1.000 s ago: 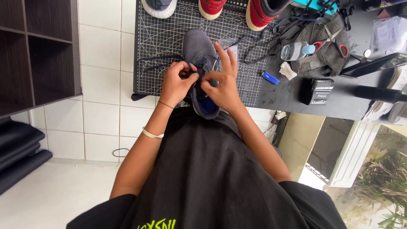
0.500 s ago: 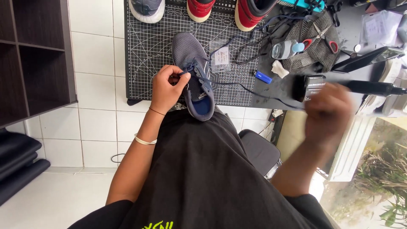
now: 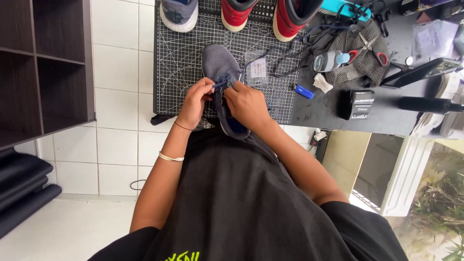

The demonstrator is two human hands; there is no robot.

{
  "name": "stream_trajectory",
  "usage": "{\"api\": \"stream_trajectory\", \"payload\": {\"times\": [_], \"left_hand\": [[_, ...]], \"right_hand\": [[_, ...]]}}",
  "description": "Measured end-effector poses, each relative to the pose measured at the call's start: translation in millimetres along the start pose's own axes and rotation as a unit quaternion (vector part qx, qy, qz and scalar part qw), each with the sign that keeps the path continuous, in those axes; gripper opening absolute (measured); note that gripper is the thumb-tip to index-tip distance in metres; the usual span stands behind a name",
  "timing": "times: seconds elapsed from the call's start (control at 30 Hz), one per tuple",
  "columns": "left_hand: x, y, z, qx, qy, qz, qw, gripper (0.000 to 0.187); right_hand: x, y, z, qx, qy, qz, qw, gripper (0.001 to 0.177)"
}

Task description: The person threads a blue shoelace through the eyelets of a grey sneaker, pulling the lace tight and adjusting the fit. The person continues to lace the shoe from the bottom eyelets up to the top, finishing by tying the laces into a knot.

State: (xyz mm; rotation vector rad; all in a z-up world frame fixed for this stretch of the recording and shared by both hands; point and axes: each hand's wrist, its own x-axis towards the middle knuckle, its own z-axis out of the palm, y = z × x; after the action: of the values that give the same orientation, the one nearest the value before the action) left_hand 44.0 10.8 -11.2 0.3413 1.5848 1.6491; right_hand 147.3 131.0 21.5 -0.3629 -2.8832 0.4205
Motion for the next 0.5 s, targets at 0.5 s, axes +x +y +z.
{"api": "stream_trajectory", "payload": {"times": [0.5], "left_hand": [[-32,68,-1,0.199,-0.124,0.232,0.944,0.033]], "right_hand": [[33,16,-66,0.487,-0.038,-0.034,0.872,0.007]]}}
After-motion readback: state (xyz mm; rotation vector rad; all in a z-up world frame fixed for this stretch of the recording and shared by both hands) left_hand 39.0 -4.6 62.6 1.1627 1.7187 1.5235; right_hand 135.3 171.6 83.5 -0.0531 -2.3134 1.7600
